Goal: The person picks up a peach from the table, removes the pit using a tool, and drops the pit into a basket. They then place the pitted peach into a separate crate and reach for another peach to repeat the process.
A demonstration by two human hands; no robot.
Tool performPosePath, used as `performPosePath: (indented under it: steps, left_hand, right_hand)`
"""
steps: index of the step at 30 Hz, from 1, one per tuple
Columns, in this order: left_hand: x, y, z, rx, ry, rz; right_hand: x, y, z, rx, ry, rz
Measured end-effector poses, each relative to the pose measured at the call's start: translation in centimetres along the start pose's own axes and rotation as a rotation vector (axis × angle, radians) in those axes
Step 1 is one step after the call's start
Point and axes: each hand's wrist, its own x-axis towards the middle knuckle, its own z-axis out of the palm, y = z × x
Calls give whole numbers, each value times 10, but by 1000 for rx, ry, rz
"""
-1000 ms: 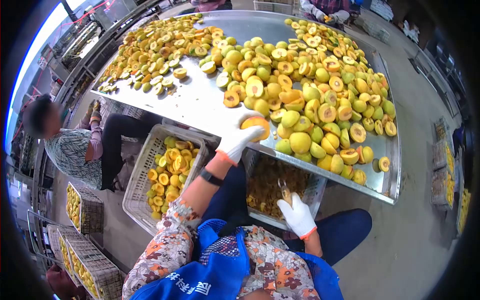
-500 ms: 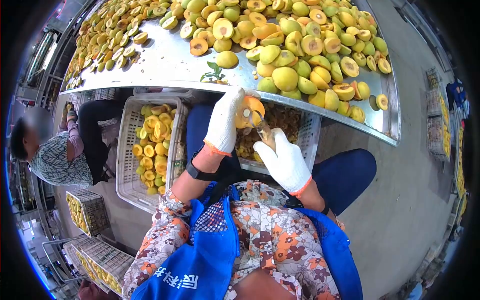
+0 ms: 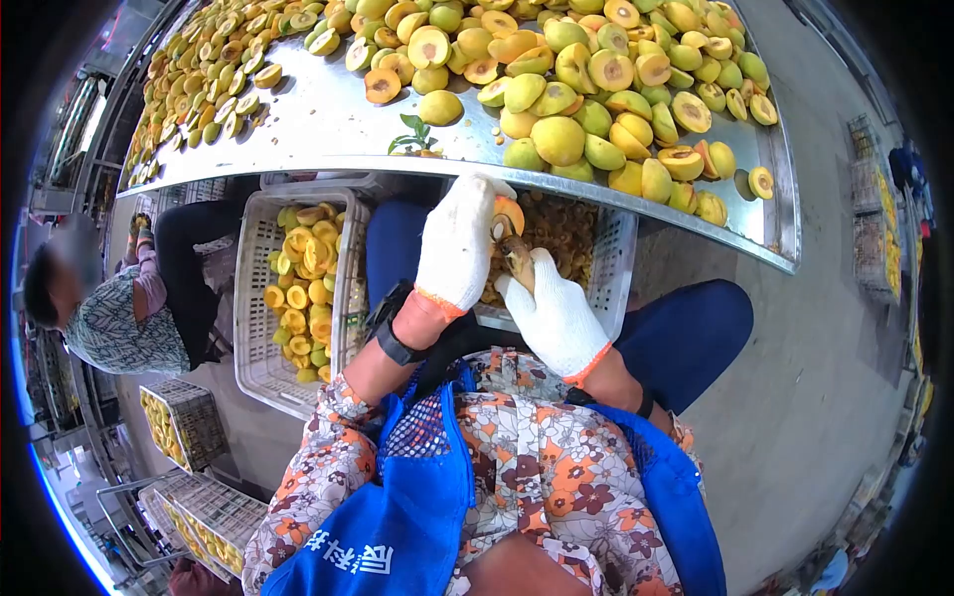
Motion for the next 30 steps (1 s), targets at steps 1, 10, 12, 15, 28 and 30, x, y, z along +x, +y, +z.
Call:
performPosePath:
  steps: [1, 10, 12, 15, 28, 30]
  left_hand:
    - [0, 2, 0, 2, -3, -1]
    - [0, -8, 16, -574, 8, -275]
    - [-8, -4, 26, -411, 90, -214]
    - [-8, -3, 30, -207, 136, -198]
    - [-2, -14, 7, -587, -244, -126]
    - [3, -18, 3, -625, -332, -101]
  right_hand:
    - [0, -1, -1, 3, 1, 2]
    - [9, 4, -12, 157, -54, 86]
    - [8, 6, -6, 230, -52, 141]
    - [3, 45, 8, -166, 157, -664]
    - [-8, 5, -26, 1454, -801, 557]
    - [-8, 6, -25, 1483, -821, 562]
